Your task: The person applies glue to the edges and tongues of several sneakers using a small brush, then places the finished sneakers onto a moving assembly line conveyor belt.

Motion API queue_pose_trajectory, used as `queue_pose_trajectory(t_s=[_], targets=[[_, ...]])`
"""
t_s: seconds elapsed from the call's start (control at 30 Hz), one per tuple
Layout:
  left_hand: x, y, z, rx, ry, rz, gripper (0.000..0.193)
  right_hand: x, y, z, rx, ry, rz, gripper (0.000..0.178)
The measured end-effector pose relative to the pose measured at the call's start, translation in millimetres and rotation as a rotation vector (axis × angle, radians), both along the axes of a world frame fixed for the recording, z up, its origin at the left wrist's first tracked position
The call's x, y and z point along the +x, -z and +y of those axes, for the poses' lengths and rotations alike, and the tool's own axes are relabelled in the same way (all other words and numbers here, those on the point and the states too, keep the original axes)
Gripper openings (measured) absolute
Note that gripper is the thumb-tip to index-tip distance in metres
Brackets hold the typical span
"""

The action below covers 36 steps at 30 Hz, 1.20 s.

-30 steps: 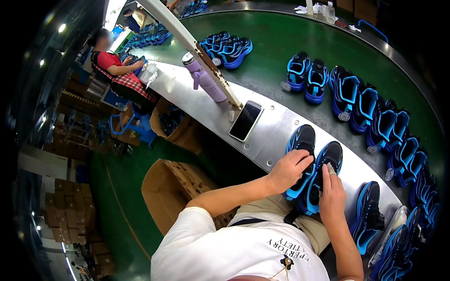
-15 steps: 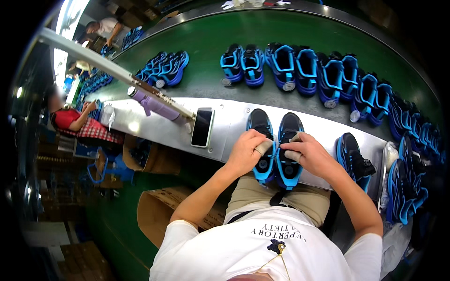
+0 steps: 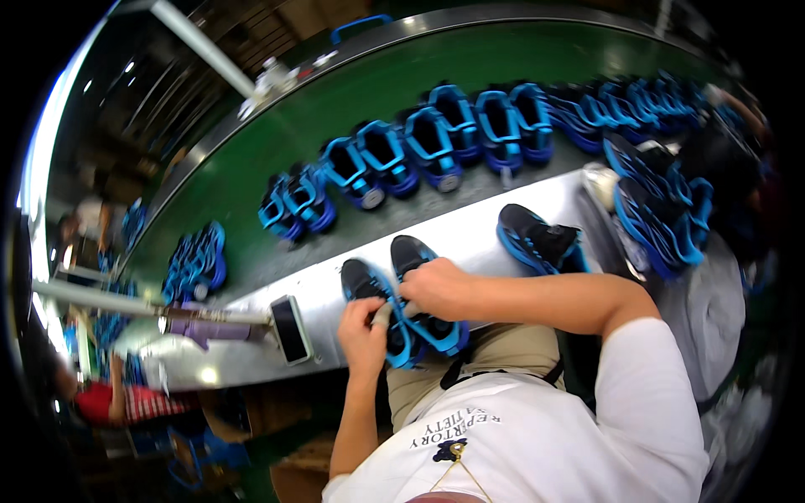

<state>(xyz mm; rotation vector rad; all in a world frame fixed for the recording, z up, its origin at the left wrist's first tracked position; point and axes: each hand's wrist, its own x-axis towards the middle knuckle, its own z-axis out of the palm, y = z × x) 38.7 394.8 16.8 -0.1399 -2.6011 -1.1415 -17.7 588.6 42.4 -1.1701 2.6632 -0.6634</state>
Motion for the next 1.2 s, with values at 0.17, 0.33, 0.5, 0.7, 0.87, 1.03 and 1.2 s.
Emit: queue_pose_trajectory(t_s=[0.17,0.33,0.5,0.7,0.87,1.03,1.2], targets=[[-7.1,-15.1,-1.8,-0.126,0.218,-0.110,0.013,-17.5,-2.4,20.4,-0.073,-0.135,-0.215,0.027],[1.4,-27.3,13.5,-0.013,-0.097,-0.210,0.016,-9.2,-2.5,24.0,-0.002,-0.059,-0.188,0.031],[-10.3,-17.5,-7.7,0.116,0.243,-0.332,0.023,-10.5,4.3,25.5,-0.161,-0.042,-0.205,0.035],[0.5,-16.3,-0.8,-0.024,-0.014,-0.232,0.026,-11.6,6.6,32.7,-0.324,-0.091,-0.254,0.039],[-13.0,-15.3,-12.0,0.165,0.180,-0.353,0.029,-3.7,19.3,25.1,-0.033,0.022,0.017,0.026],[4.3,-15.3,15.2,0.189,0.068,-0.099,0.020,-17.6,-6.4,45.3,-0.174,-0.082,-0.315,0.034],[6.4,4.3,7.8,-0.167,0.150,0.204,0.015,-4.8,-5.8,29.7,0.049,0.064,-0.082,0.035]])
